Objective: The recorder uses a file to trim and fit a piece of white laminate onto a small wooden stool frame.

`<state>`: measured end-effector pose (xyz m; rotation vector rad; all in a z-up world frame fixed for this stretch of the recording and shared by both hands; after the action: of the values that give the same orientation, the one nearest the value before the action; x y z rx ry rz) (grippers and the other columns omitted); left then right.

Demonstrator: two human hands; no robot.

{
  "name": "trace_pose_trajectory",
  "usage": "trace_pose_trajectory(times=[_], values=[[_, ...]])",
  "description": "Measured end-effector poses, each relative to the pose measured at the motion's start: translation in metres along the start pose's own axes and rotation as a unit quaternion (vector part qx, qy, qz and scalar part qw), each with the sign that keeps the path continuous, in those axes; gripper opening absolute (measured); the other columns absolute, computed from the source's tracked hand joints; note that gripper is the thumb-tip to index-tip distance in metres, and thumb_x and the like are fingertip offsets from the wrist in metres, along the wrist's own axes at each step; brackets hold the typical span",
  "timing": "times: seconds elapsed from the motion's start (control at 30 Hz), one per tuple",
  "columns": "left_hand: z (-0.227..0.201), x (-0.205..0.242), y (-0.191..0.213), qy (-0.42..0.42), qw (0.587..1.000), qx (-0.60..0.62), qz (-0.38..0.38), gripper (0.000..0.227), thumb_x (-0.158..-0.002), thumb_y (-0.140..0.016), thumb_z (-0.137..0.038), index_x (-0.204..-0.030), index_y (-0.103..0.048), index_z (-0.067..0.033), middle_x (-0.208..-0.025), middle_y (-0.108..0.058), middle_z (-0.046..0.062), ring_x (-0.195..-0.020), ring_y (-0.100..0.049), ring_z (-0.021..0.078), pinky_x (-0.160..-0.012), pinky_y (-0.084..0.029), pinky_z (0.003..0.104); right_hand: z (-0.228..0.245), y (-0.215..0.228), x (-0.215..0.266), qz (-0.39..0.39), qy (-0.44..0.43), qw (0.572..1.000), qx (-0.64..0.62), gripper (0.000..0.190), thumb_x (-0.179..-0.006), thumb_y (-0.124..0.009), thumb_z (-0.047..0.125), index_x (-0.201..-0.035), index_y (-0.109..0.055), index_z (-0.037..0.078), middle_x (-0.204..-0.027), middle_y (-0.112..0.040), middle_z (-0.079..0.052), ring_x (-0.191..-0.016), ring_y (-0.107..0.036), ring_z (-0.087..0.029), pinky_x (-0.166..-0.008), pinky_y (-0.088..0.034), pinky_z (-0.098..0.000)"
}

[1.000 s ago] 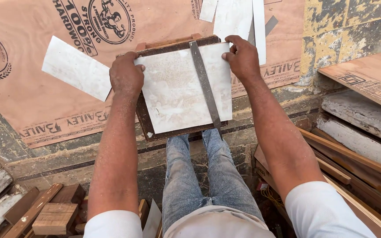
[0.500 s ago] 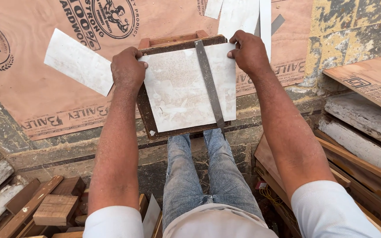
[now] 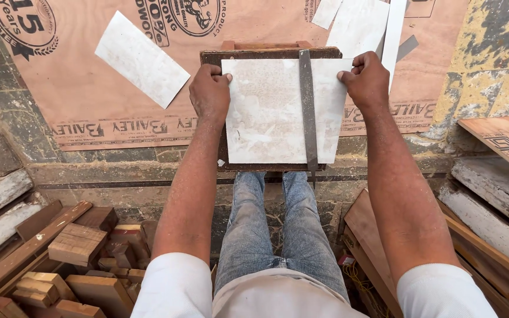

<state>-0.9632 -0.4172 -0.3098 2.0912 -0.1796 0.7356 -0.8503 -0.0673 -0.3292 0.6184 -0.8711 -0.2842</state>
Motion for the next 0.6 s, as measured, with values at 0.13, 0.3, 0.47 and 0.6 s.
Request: trace_pose_trajectory(times=[0.13,0.3,0.47,0.6], values=[[0.015,0.012,-0.008,0.031,0.998,0.039,-0.027,0.018,-0.085,-0.081,-0.019,-0.098,-0.074,-0.0088,-0.086,-0.074,0.004,-0.085,-0.071,0.0198,-0.081,-0.054,0.039,-0.002,-0.001,0.005,-0.013,-0.045,0.999,-0.020,0.028,-0.089,-0.084,0.017,-0.103,-0.063,0.005,-0.092,-0.069,-0.005,-0.081,-0.068,-0.011,-0.071,-0.060,-0.0290],[0.014,0.013,-0.006,0.058,0.998,0.036,-0.009,0.016,-0.087,-0.078,-0.018,-0.098,-0.074,-0.0077,-0.089,-0.076,0.005,-0.088,-0.073,0.0192,-0.083,-0.055,0.039,-0.001,-0.003,0.007,-0.034,-0.037,0.999,0.002,0.028,-0.087,-0.086,0.017,-0.100,-0.064,0.005,-0.092,-0.071,-0.006,-0.082,-0.069,-0.011,-0.072,-0.059,-0.0292],[0.017,0.007,-0.008,0.050,0.998,0.038,-0.010,0.019,-0.087,-0.078,-0.018,-0.102,-0.074,-0.0075,-0.092,-0.077,0.007,-0.090,-0.074,0.0197,-0.083,-0.057,0.039,0.005,-0.002,0.007,-0.040,-0.044,0.998,0.028,0.028,-0.088,-0.086,0.020,-0.100,-0.066,0.005,-0.093,-0.071,-0.007,-0.083,-0.069,-0.012,-0.071,-0.059,-0.0296],[0.016,0.002,-0.004,0.041,0.999,0.007,0.007,0.019,-0.086,-0.080,-0.020,-0.101,-0.075,-0.0088,-0.094,-0.078,0.007,-0.092,-0.073,0.0203,-0.086,-0.056,0.039,0.006,-0.004,0.007,-0.044,-0.038,0.997,0.048,0.029,-0.088,-0.086,0.020,-0.103,-0.066,0.005,-0.092,-0.070,-0.006,-0.082,-0.069,-0.012,-0.071,-0.060,-0.0305]])
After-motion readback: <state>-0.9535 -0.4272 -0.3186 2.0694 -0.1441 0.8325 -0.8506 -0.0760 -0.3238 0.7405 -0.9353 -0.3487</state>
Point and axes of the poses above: each hand's wrist, its own x-axis away from the middle knuckle, its own y-axis out of the back of the hand, z = x × y, the point moved 5 cm from there along -x, towards the middle knuckle
